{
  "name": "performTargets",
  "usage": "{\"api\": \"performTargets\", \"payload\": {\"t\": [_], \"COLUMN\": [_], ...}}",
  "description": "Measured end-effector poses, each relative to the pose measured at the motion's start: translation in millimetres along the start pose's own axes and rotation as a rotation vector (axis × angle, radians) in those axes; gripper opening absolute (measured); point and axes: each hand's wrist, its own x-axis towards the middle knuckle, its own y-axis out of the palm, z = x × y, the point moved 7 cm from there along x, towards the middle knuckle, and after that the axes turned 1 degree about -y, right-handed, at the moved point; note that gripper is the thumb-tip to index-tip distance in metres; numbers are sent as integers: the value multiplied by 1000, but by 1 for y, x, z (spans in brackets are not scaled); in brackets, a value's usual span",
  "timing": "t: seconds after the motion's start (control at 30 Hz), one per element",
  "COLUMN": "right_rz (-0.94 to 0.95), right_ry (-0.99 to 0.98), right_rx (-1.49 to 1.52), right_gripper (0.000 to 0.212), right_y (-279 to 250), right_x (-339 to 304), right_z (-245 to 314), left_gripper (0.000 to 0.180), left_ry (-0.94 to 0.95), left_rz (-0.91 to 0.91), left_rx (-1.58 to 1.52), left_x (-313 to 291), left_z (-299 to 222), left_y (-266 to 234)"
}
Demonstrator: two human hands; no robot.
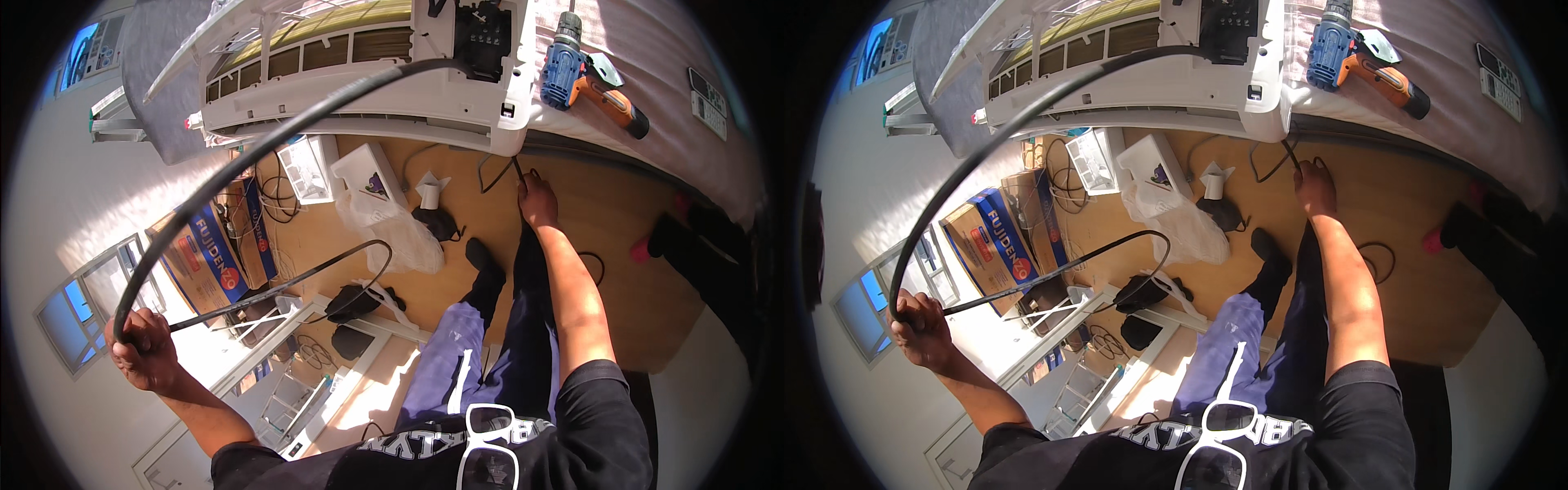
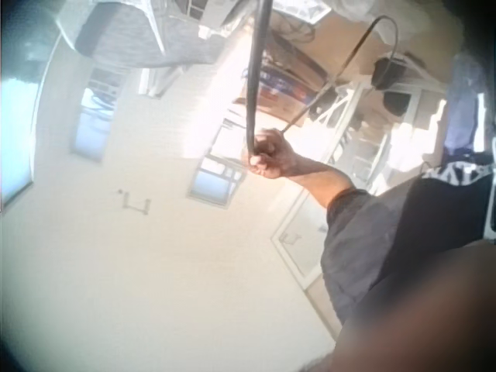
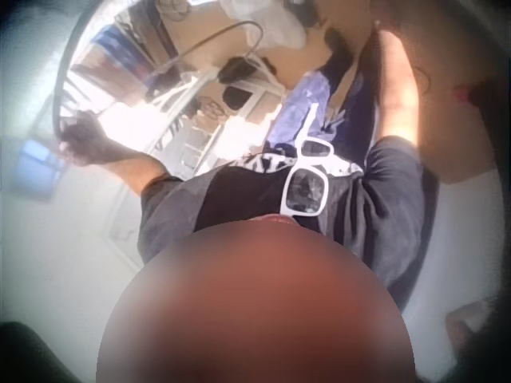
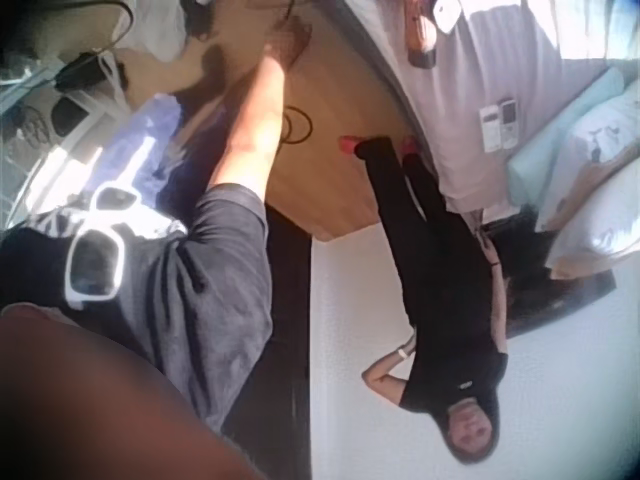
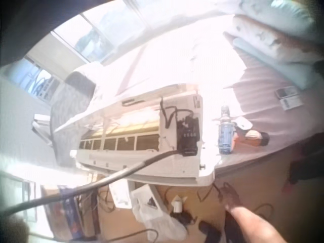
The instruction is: The person strips and twists electrical wires, then uses a cordless drill to secure the indoor air conditioner unit to the wall. They connect the wires to the unit's terminal block and tuck them into the wiring compartment.
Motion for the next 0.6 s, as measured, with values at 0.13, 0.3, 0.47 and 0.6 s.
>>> {"api": "performTargets", "payload": {"t": [0.13,0.3,0.47,0.6], "right_rz": [412,899,1088,1128], "right_ry": [204,578,908,779], "right_rx": [-288,-467,-335,-164], "right_gripper": [28,28,33,43], "right_y": [14,-6,-21,5], "right_x": [-129,-306,-399,-343], "right_z": [-104,-204,-226,-207], "left_gripper": [52,54,42,30], "left_ry": [-347,-604,-561,-607], "left_rz": [-45,111,-10,-1], "left_rx": [153,-123,-199,-295], "left_x": [72,159,136,20], "left_z": [50,174,242,289], "left_y": [110,264,301,307]}}
